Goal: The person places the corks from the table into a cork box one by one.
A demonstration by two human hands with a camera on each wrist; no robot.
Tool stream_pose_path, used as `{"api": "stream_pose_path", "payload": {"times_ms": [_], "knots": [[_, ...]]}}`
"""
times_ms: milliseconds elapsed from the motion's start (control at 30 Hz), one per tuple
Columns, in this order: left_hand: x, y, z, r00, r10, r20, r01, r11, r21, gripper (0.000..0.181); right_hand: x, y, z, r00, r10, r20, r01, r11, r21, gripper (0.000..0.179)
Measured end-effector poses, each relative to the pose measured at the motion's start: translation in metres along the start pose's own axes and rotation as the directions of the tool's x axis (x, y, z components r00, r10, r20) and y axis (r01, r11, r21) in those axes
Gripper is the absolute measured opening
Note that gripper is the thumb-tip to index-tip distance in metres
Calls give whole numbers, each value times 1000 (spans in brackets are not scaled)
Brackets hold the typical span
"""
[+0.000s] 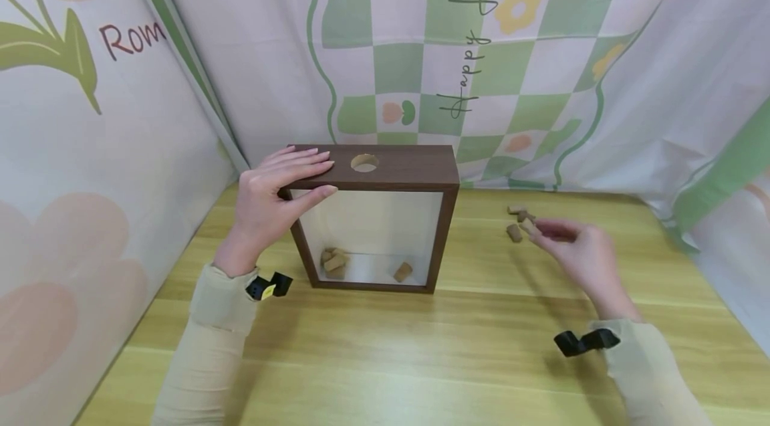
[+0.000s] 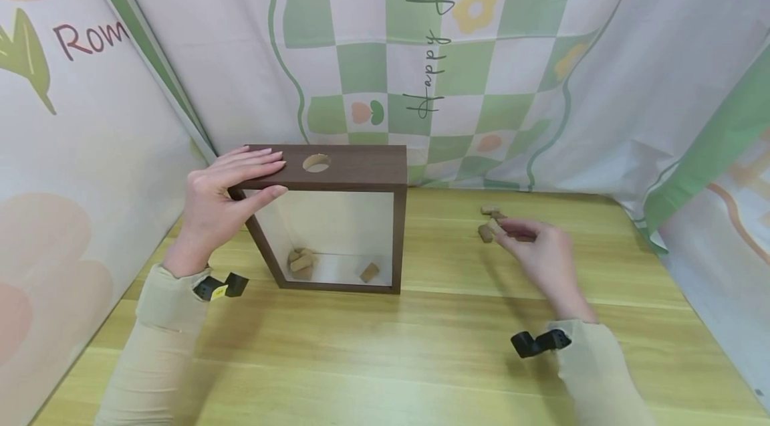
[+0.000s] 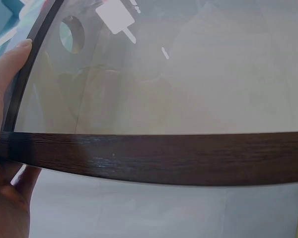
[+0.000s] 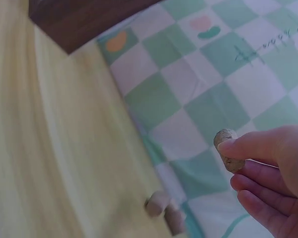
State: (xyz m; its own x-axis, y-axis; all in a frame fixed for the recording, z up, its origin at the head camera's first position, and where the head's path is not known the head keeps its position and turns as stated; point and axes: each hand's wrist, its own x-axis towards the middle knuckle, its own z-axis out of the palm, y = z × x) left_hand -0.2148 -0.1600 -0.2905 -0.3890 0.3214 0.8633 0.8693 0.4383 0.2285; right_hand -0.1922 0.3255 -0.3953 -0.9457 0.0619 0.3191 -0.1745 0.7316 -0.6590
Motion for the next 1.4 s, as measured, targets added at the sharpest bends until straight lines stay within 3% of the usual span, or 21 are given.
{"api": "stream_pose_path", "payload": {"times_ms": [400, 567, 733, 900, 1167, 1400], "knots": [[0, -1, 0, 1000, -11, -8, 11, 1000, -9, 37, 9, -63, -6, 980, -140, -138, 150, 987, 60, 24], [0, -1, 0, 1000, -8, -4, 8, 1000, -3, 36, 13, -93, -12, 962, -207, -178, 223, 972, 76, 22], [0, -1, 0, 1000, -1, -4, 1, 1000, 5, 39, 18, -120, -16, 950, -237, -202, 270, 950, 156, 22], [0, -1, 0, 1000, -1, -2, 1, 1000, 4, 38, 21, -143, -20, 935, -260, -241, 316, 919, 234, 24], [-1, 0, 0, 1000, -1, -3, 1, 1000, 3, 39, 21, -178, -22, 902, -309, -301, 407, 841, 357, 26], [-1, -1, 0, 1000, -6, -6, 6, 1000, -2, 36, 13, -210, -23, 879, -356, -319, 464, 793, 395, 27]]}}
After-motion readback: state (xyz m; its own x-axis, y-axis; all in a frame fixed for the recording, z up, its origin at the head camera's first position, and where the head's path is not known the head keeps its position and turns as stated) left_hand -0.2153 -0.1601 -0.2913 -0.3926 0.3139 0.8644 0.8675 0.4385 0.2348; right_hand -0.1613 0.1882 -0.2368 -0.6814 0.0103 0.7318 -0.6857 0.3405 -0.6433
